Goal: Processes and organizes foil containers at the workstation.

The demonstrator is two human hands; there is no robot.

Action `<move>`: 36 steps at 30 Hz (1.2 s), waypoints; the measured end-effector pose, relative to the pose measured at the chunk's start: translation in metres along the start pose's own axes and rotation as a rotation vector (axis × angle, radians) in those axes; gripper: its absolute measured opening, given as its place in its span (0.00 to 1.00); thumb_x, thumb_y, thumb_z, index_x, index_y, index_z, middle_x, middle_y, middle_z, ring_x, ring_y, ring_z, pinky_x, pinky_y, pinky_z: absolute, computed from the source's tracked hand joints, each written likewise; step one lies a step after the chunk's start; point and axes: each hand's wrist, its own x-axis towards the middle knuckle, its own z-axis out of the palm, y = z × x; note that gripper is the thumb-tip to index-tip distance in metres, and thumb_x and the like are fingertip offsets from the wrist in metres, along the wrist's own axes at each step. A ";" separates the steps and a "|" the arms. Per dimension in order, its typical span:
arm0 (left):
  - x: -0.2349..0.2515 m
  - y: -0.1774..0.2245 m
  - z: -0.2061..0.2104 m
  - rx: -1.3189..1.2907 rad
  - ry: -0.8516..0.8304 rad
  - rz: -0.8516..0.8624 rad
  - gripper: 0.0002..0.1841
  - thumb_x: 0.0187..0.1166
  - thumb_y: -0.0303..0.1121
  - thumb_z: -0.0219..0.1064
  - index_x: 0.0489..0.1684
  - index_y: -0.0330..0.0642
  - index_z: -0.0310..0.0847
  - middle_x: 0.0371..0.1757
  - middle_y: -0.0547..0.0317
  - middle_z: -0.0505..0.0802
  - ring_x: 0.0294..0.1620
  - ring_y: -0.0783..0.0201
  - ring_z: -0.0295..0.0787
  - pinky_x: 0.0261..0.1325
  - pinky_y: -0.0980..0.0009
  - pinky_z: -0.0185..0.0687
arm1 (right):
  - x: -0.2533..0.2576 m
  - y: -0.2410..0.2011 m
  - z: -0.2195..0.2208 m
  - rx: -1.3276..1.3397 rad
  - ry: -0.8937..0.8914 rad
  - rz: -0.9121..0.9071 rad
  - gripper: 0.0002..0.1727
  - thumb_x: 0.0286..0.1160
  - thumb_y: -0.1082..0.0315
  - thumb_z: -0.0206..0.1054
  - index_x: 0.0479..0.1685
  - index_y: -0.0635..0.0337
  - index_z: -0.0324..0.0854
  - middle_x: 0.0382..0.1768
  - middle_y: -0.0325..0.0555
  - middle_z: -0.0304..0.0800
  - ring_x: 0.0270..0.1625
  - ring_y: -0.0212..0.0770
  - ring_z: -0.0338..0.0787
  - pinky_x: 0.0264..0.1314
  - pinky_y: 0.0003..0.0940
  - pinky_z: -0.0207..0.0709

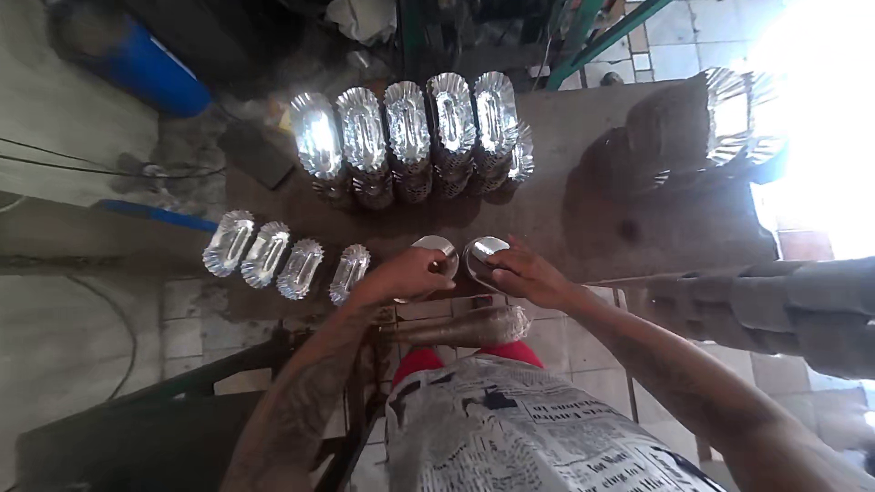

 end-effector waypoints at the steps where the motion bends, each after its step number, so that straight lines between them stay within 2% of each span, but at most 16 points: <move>1: 0.000 -0.003 -0.009 -0.083 -0.083 0.039 0.16 0.80 0.42 0.73 0.56 0.40 0.87 0.43 0.52 0.93 0.43 0.59 0.89 0.53 0.53 0.85 | -0.002 0.001 0.001 0.001 0.009 -0.013 0.27 0.91 0.52 0.50 0.66 0.64 0.85 0.61 0.50 0.91 0.74 0.44 0.83 0.97 0.55 0.42; 5: -0.001 -0.005 -0.021 -0.131 -0.195 0.105 0.13 0.84 0.39 0.68 0.53 0.38 0.88 0.37 0.55 0.92 0.36 0.66 0.86 0.47 0.63 0.84 | -0.005 0.002 0.014 -0.018 0.114 -0.067 0.21 0.90 0.56 0.57 0.56 0.62 0.89 0.52 0.44 0.94 0.66 0.39 0.88 0.95 0.53 0.49; 7: 0.001 -0.005 -0.022 -0.109 -0.181 0.113 0.13 0.84 0.39 0.68 0.52 0.39 0.88 0.36 0.56 0.92 0.34 0.66 0.86 0.45 0.63 0.84 | -0.006 0.004 0.022 -0.085 0.190 -0.102 0.16 0.82 0.57 0.68 0.53 0.62 0.90 0.48 0.44 0.94 0.61 0.39 0.90 0.93 0.53 0.55; 9: 0.001 -0.006 -0.019 -0.090 -0.154 0.122 0.15 0.84 0.40 0.69 0.56 0.38 0.86 0.38 0.53 0.92 0.36 0.63 0.87 0.48 0.59 0.85 | -0.006 0.007 0.030 -0.207 0.217 -0.138 0.19 0.71 0.61 0.75 0.57 0.63 0.89 0.52 0.48 0.95 0.63 0.45 0.91 0.92 0.55 0.57; 13: -0.002 -0.006 -0.007 -0.050 -0.050 0.135 0.20 0.79 0.38 0.74 0.64 0.37 0.83 0.50 0.46 0.92 0.49 0.56 0.90 0.60 0.52 0.84 | -0.003 0.005 0.039 -0.372 0.198 -0.111 0.19 0.68 0.63 0.70 0.58 0.61 0.89 0.51 0.48 0.94 0.61 0.50 0.90 0.92 0.62 0.52; 15: 0.002 -0.010 -0.006 -0.026 -0.024 0.173 0.23 0.76 0.42 0.76 0.63 0.37 0.83 0.52 0.46 0.92 0.51 0.54 0.90 0.62 0.50 0.84 | -0.002 0.004 0.042 -0.415 0.214 -0.110 0.19 0.68 0.63 0.69 0.56 0.62 0.89 0.51 0.50 0.95 0.61 0.52 0.91 0.92 0.63 0.52; 23: 0.002 -0.005 -0.015 -0.014 -0.064 0.159 0.19 0.75 0.39 0.77 0.59 0.38 0.85 0.48 0.48 0.93 0.47 0.57 0.90 0.58 0.54 0.84 | 0.003 -0.001 0.041 -0.437 0.184 -0.103 0.18 0.69 0.66 0.65 0.56 0.64 0.88 0.49 0.51 0.94 0.59 0.51 0.91 0.92 0.62 0.50; 25: -0.003 0.002 -0.009 0.040 0.010 0.151 0.24 0.77 0.34 0.74 0.72 0.38 0.79 0.56 0.42 0.91 0.55 0.49 0.90 0.63 0.46 0.82 | 0.001 -0.011 0.042 -0.561 0.153 -0.043 0.19 0.72 0.64 0.64 0.59 0.62 0.87 0.53 0.50 0.94 0.63 0.53 0.89 0.92 0.63 0.49; 26: -0.013 0.008 -0.002 0.081 0.089 0.156 0.24 0.79 0.33 0.69 0.74 0.38 0.77 0.57 0.39 0.90 0.57 0.45 0.89 0.63 0.42 0.81 | -0.003 -0.027 0.043 -0.621 0.136 0.013 0.19 0.76 0.64 0.63 0.62 0.61 0.87 0.58 0.51 0.93 0.69 0.54 0.87 0.92 0.62 0.52; 27: -0.031 0.018 0.005 0.093 0.185 0.167 0.21 0.83 0.32 0.63 0.74 0.37 0.77 0.55 0.38 0.91 0.55 0.43 0.90 0.60 0.40 0.82 | -0.007 -0.045 0.041 -0.621 0.172 0.021 0.18 0.77 0.68 0.62 0.63 0.63 0.86 0.61 0.54 0.91 0.70 0.57 0.86 0.88 0.61 0.61; 28: -0.055 0.030 0.011 0.041 0.295 0.193 0.18 0.85 0.30 0.57 0.71 0.37 0.79 0.48 0.41 0.91 0.47 0.47 0.90 0.53 0.45 0.84 | -0.011 -0.061 0.040 -0.531 0.255 -0.008 0.17 0.77 0.72 0.62 0.61 0.67 0.86 0.62 0.58 0.90 0.69 0.59 0.87 0.79 0.60 0.72; 29: -0.079 0.038 0.022 -0.141 0.401 0.232 0.18 0.85 0.27 0.54 0.67 0.36 0.81 0.44 0.48 0.91 0.41 0.57 0.88 0.47 0.55 0.84 | -0.018 -0.073 0.042 -0.342 0.352 -0.049 0.17 0.77 0.75 0.58 0.59 0.71 0.85 0.62 0.59 0.89 0.67 0.57 0.86 0.74 0.56 0.76; 31: -0.112 0.045 0.051 -0.706 0.554 0.235 0.23 0.73 0.24 0.50 0.65 0.33 0.82 0.47 0.56 0.93 0.43 0.70 0.90 0.49 0.67 0.89 | -0.027 -0.094 0.053 0.297 0.453 0.016 0.19 0.84 0.74 0.49 0.66 0.70 0.80 0.59 0.49 0.89 0.62 0.39 0.87 0.69 0.39 0.81; 33: -0.116 0.040 0.087 -1.095 0.664 0.055 0.20 0.72 0.25 0.52 0.60 0.40 0.82 0.41 0.63 0.93 0.37 0.72 0.91 0.41 0.68 0.90 | -0.022 -0.110 0.078 0.897 0.512 0.261 0.19 0.83 0.70 0.45 0.60 0.56 0.81 0.43 0.38 0.92 0.44 0.33 0.92 0.47 0.37 0.90; 34: -0.115 0.036 0.106 -1.184 0.666 -0.076 0.18 0.75 0.28 0.52 0.60 0.45 0.81 0.40 0.63 0.92 0.36 0.71 0.89 0.37 0.68 0.88 | -0.020 -0.114 0.092 1.039 0.492 0.392 0.17 0.83 0.68 0.45 0.57 0.53 0.80 0.40 0.38 0.91 0.42 0.35 0.92 0.43 0.40 0.89; 36: -0.108 0.030 0.127 -1.387 0.639 -0.221 0.15 0.78 0.29 0.52 0.59 0.48 0.77 0.40 0.61 0.90 0.35 0.68 0.89 0.36 0.66 0.87 | -0.019 -0.116 0.102 1.139 0.326 0.506 0.16 0.84 0.69 0.47 0.61 0.57 0.76 0.42 0.43 0.90 0.44 0.38 0.92 0.47 0.42 0.89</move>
